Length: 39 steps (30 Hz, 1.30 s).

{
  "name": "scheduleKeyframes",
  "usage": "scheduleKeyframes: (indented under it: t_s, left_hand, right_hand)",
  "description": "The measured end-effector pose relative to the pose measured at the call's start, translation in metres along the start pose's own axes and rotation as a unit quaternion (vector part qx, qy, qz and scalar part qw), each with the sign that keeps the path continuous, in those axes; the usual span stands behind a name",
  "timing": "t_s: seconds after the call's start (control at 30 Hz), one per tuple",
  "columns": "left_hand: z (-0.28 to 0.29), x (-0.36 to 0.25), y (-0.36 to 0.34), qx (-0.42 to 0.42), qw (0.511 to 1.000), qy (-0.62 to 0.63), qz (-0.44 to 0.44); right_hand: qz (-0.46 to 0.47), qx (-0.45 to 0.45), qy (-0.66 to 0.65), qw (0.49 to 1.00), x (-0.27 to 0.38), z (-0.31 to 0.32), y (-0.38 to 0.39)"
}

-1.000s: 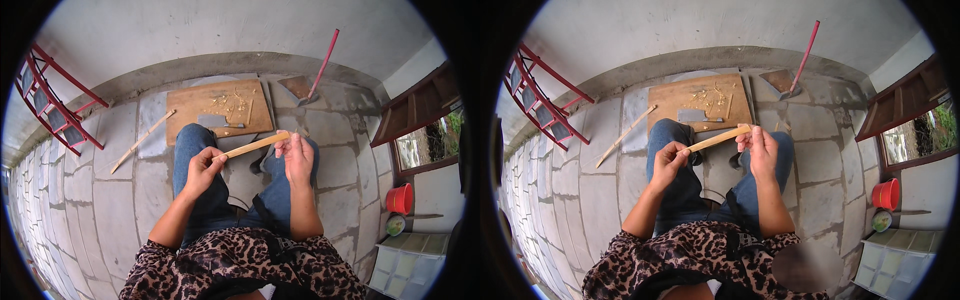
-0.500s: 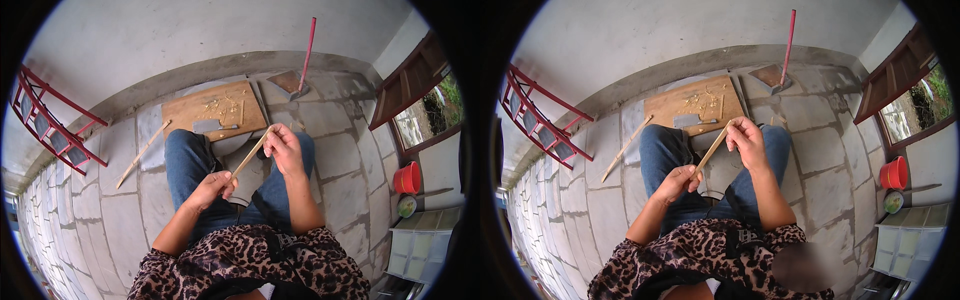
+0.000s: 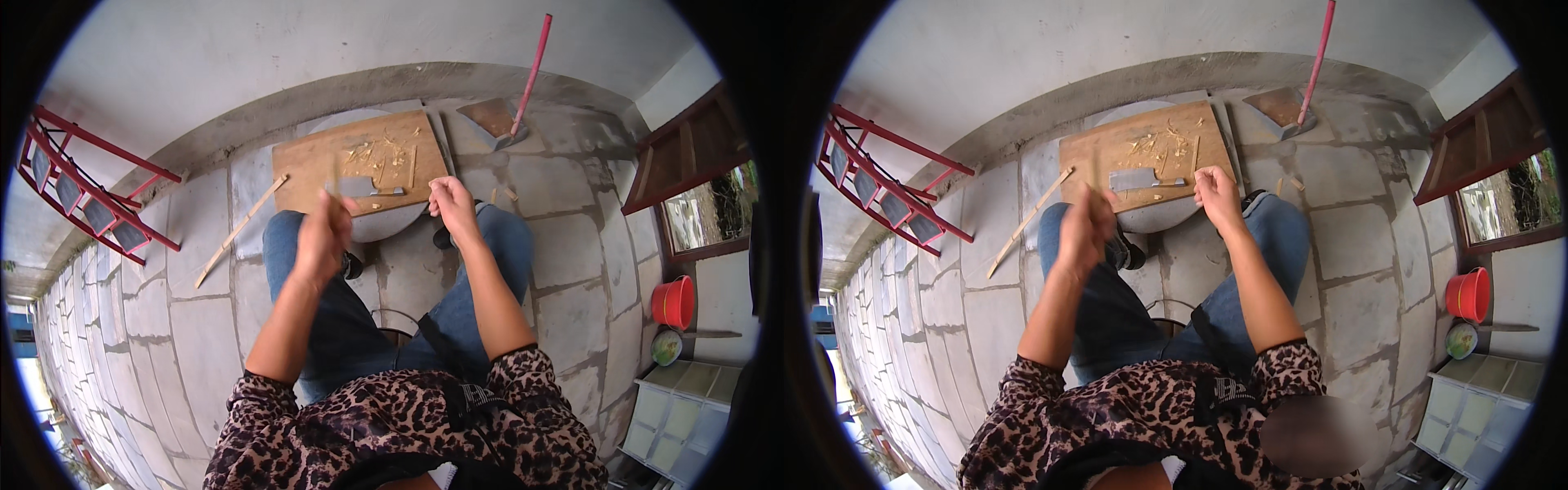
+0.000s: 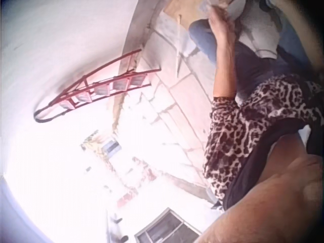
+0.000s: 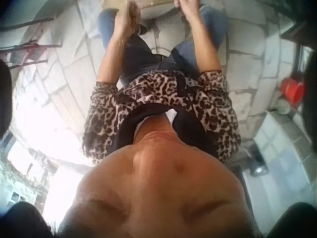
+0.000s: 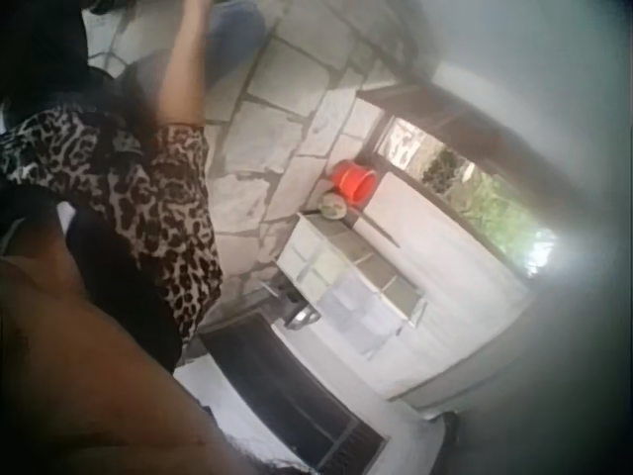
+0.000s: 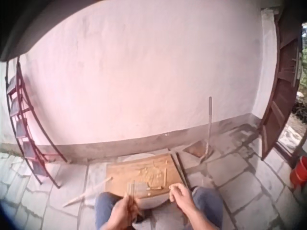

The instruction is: The person sits on the floor and uses a large knife to carve and shape thin wooden sticks on a wooden board. They repeatedly shave the sticks, inspect them, and continue refining their shape.

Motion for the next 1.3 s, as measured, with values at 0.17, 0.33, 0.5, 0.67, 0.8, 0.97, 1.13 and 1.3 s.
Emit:
scheduleKeyframes:
  t_s: [0.17, 0.33, 0.5, 0.67, 0.8, 0.97, 1.13, 1.3]
  left_hand:
    - [0.021, -0.055, -0.089, 0.048, 0.992, 0.099, -0.068]
    - [0.061, -0.023, -0.13, -0.005, 0.99, 0.142, 0.01]
    - [0.06, -0.018, -0.14, -0.021, 0.986, 0.155, 0.059]
    - [0.052, -0.005, -0.149, -0.005, 0.977, 0.188, 0.097]
    - [0.054, -0.002, -0.143, 0.008, 0.97, 0.195, 0.143]
    - [0.045, 0.0, -0.145, 0.033, 0.975, 0.161, 0.147]
    - [0.045, -0.01, -0.14, 0.04, 0.974, 0.181, 0.127]
    - [0.027, -0.022, -0.148, 0.097, 0.969, 0.22, 0.058]
  right_hand:
    - [0.008, 0.073, 0.453, 0.888, -0.121, -0.031, -0.078]
    - [-0.066, 0.18, 0.602, 0.775, -0.228, -0.073, -0.121]
    - [0.051, 0.127, 0.652, 0.746, -0.277, -0.095, -0.165]
    - [0.139, 0.075, 0.669, 0.726, -0.307, -0.104, -0.196]
    - [0.006, 0.157, 0.701, 0.696, -0.339, -0.118, -0.197]
    - [-0.132, 0.246, 0.675, 0.683, -0.344, -0.115, -0.181]
    - [-0.128, 0.215, 0.562, 0.788, -0.25, -0.121, -0.181]
    - [-0.006, 0.07, 0.394, 0.916, -0.146, -0.052, -0.163]
Point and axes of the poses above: each hand's wrist, its own y-axis away from the middle knuckle, its own z-axis out of the back of the hand, x = y × z, the point moved 10 cm from there along -y, towards the middle knuckle, and after that the axes turned 6 degrees about x, right-handed, at the moved point
